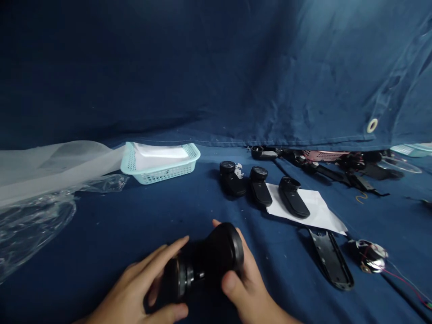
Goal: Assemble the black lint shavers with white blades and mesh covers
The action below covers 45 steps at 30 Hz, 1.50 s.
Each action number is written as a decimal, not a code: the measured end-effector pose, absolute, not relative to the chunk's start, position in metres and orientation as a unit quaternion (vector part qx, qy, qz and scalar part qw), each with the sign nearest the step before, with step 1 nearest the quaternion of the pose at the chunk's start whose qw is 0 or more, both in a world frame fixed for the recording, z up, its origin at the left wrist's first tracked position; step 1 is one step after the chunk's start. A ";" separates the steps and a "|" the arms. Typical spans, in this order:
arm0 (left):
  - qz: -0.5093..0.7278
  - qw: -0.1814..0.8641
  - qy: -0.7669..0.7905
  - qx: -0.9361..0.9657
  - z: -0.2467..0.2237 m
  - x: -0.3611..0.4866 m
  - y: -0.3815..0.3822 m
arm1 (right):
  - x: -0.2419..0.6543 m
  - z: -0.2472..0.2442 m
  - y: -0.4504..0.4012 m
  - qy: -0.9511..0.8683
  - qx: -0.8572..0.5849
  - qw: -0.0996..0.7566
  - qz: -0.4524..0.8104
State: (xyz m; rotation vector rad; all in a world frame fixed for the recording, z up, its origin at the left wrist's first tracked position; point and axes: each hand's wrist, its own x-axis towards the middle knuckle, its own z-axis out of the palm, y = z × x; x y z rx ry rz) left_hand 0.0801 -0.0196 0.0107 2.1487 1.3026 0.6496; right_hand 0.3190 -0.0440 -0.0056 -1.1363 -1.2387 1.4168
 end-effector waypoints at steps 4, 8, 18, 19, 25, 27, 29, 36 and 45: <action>0.252 0.356 0.444 0.782 0.018 0.082 -0.017 | 0.312 0.010 -0.039 -0.530 -0.402 0.406 0.627; 0.255 0.363 0.404 0.800 0.015 0.085 -0.012 | 0.308 0.014 -0.035 -0.546 -0.348 0.383 0.659; 0.254 0.442 0.406 0.759 0.016 0.085 -0.013 | 0.304 0.005 -0.043 -0.578 -0.379 0.423 0.586; 0.263 0.430 0.411 0.760 0.014 0.085 -0.014 | 0.304 0.003 -0.044 -0.586 -0.387 0.432 0.566; 0.373 0.357 0.348 0.783 0.006 0.082 -0.013 | 0.299 -0.004 -0.038 -0.499 -0.333 0.511 0.615; 0.406 0.318 0.329 0.791 0.005 0.081 -0.011 | 0.298 0.002 -0.037 -0.449 -0.307 0.500 0.674; 0.426 0.263 0.309 0.808 0.005 0.079 -0.008 | 0.300 0.012 -0.038 -0.405 -0.256 0.469 0.742; 0.382 0.101 0.216 0.893 0.008 0.075 -0.009 | 0.305 0.023 -0.045 -0.362 -0.262 0.341 0.827; 0.310 0.214 0.366 0.851 0.008 0.075 -0.003 | 0.313 0.021 -0.047 -0.516 -0.416 0.387 0.641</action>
